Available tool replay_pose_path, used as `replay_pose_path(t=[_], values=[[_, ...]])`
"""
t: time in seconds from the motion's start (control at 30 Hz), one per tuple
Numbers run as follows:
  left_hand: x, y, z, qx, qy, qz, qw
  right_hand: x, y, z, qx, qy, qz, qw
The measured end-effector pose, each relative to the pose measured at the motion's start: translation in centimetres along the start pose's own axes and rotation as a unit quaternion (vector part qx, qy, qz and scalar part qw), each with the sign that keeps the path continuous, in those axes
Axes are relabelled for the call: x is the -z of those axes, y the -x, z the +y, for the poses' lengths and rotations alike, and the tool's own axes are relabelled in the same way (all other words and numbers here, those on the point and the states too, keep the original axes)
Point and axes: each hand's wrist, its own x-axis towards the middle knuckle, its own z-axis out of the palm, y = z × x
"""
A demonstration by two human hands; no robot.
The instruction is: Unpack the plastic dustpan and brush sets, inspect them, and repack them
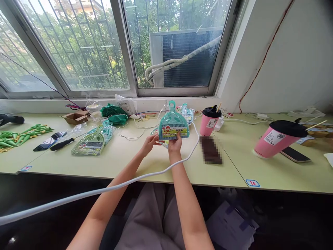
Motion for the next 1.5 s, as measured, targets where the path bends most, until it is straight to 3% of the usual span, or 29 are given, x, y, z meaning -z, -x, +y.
replay_pose_path(t=[0.2,0.37,0.47,0.67,0.93,1.07,1.17,1.27,1.33,1.4,1.5], values=[[0.3,0.3,0.2,0.043,-0.006,0.056,0.997,0.3,0.0,0.0,0.008,-0.002,0.013,1.0],[0.1,0.5,0.6,0.14,-0.015,0.001,0.99,0.1,0.1,-0.1,0.005,0.011,0.017,1.0],[-0.2,0.5,0.6,0.104,-0.01,0.028,0.994,0.0,0.2,-0.1,0.003,0.009,0.013,1.0],[-1.1,0.0,-0.4,0.017,-0.109,0.083,0.99,0.0,0.2,0.1,-0.007,-0.004,0.006,1.0],[-3.8,0.5,-2.0,-0.03,-0.162,0.027,0.986,0.1,-0.1,-0.8,0.038,0.048,0.048,0.997],[-2.4,1.2,-1.4,-0.026,-0.202,-0.02,0.979,0.2,-0.2,-0.8,0.052,0.054,0.01,0.997],[1.3,1.6,-0.7,-0.015,-0.113,-0.062,0.991,0.3,-0.3,-0.5,0.024,0.021,-0.001,0.999],[5.6,1.0,0.3,-0.009,0.065,-0.007,0.998,0.1,-0.4,0.1,-0.024,0.01,-0.029,0.999],[7.3,-0.1,1.3,-0.021,0.185,0.023,0.982,-0.2,-0.2,0.7,-0.059,0.01,-0.048,0.997],[7.4,-1.4,2.6,-0.046,0.277,0.05,0.958,-0.4,0.0,1.4,-0.107,0.015,-0.058,0.992],[4.8,-2.8,4.1,-0.039,0.334,0.043,0.941,-0.5,0.6,2.5,-0.189,0.048,-0.08,0.978]])
